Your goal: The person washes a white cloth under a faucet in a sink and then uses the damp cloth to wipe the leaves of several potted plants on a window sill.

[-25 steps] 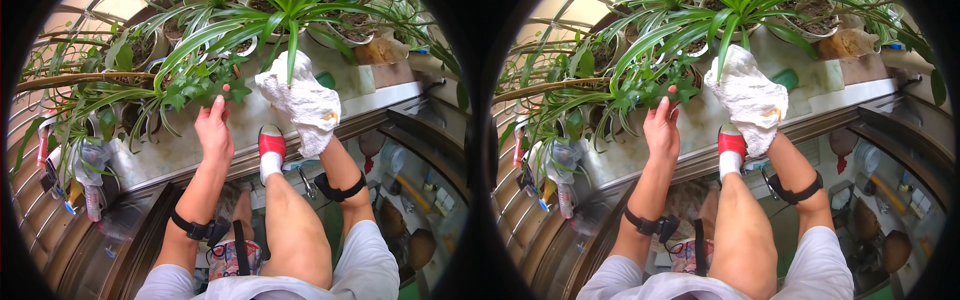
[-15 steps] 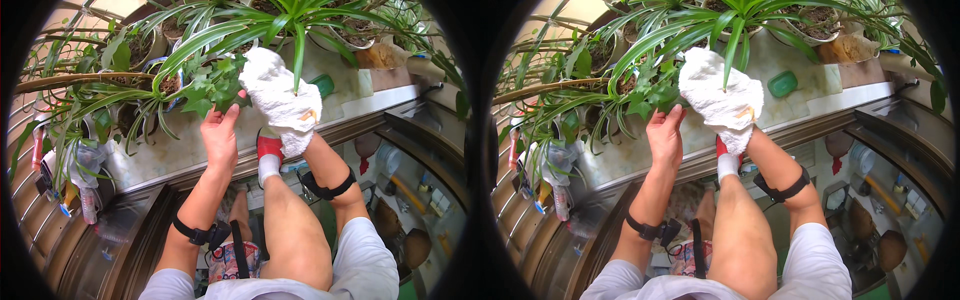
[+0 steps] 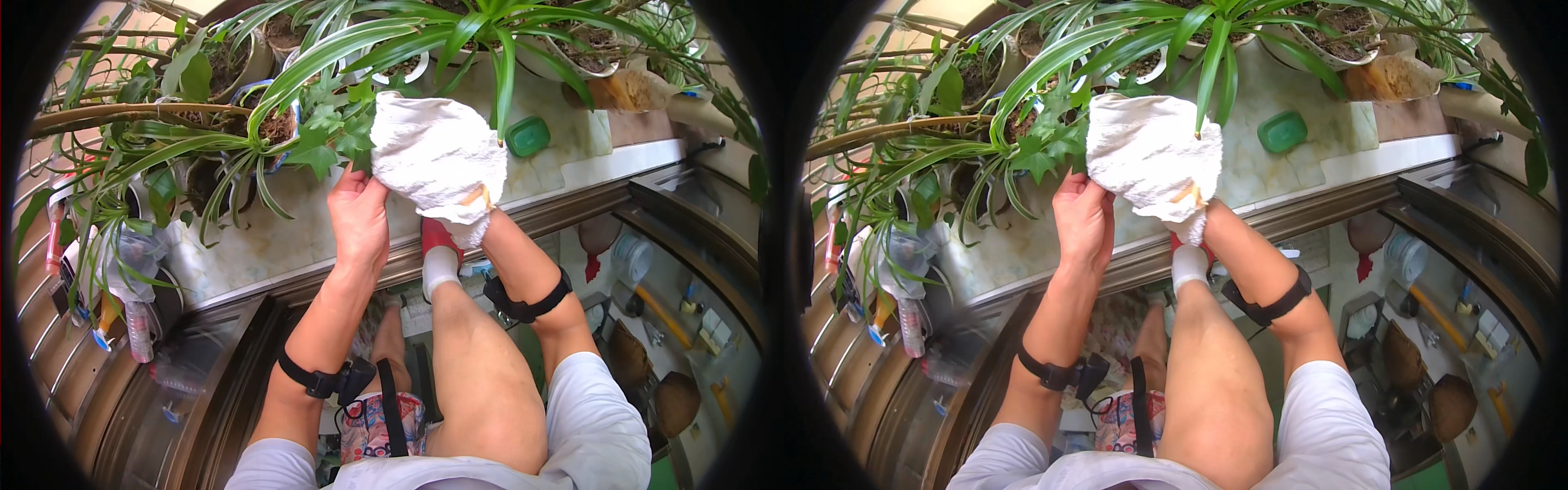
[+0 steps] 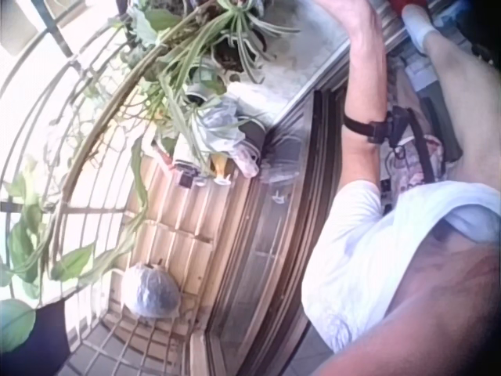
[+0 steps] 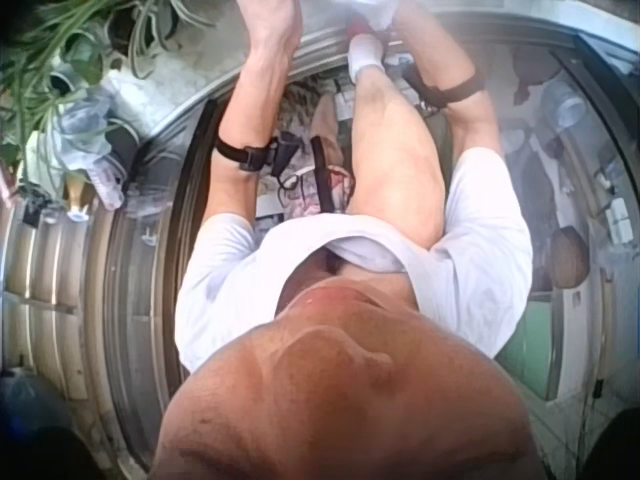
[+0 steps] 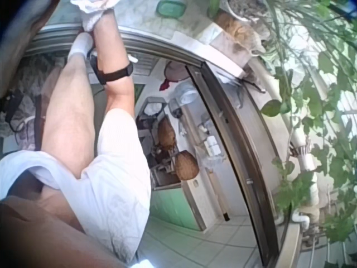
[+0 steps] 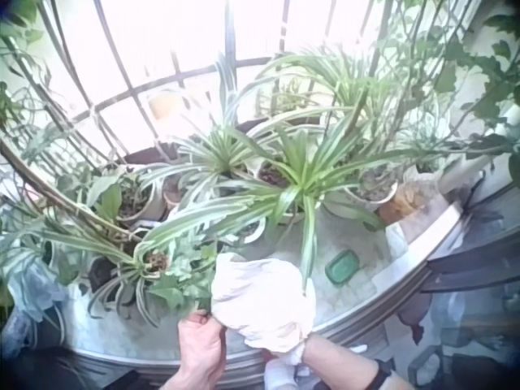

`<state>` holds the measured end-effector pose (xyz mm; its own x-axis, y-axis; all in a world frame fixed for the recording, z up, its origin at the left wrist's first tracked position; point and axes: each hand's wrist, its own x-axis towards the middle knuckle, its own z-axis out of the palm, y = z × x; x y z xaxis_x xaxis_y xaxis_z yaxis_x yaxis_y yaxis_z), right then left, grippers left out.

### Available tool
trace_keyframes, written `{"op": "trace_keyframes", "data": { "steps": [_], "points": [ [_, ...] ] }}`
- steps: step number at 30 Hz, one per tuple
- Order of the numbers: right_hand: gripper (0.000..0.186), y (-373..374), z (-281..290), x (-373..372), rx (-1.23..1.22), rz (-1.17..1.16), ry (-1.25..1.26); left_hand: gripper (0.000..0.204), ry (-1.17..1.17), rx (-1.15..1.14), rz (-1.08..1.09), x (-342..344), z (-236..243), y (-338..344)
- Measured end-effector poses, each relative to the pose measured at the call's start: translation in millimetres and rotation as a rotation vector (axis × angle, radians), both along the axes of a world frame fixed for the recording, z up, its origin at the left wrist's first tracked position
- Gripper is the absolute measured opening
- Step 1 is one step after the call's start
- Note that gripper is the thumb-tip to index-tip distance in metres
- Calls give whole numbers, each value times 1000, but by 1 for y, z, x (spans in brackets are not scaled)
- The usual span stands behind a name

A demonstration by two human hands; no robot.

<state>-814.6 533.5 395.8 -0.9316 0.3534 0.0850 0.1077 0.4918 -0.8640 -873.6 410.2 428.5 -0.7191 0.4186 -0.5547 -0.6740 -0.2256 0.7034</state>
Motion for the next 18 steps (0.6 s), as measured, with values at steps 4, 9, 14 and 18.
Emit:
{"op": "trace_keyframes", "data": {
  "steps": [4,9,14,18],
  "points": [
    [48,-13,-17,-6,-654,-46,174,11,12,-18,-63,3,-6,-7],
    [47,-13,-18,-10,-370,-21,228,15,-26,76,-131,0,-12,-17],
    [37,-1,1,-6,446,99,-126,27,-102,176,-78,-2,-5,-16],
    [32,-6,7,-4,20,-100,-220,29,-95,183,-86,-4,0,-17]
  ]
}}
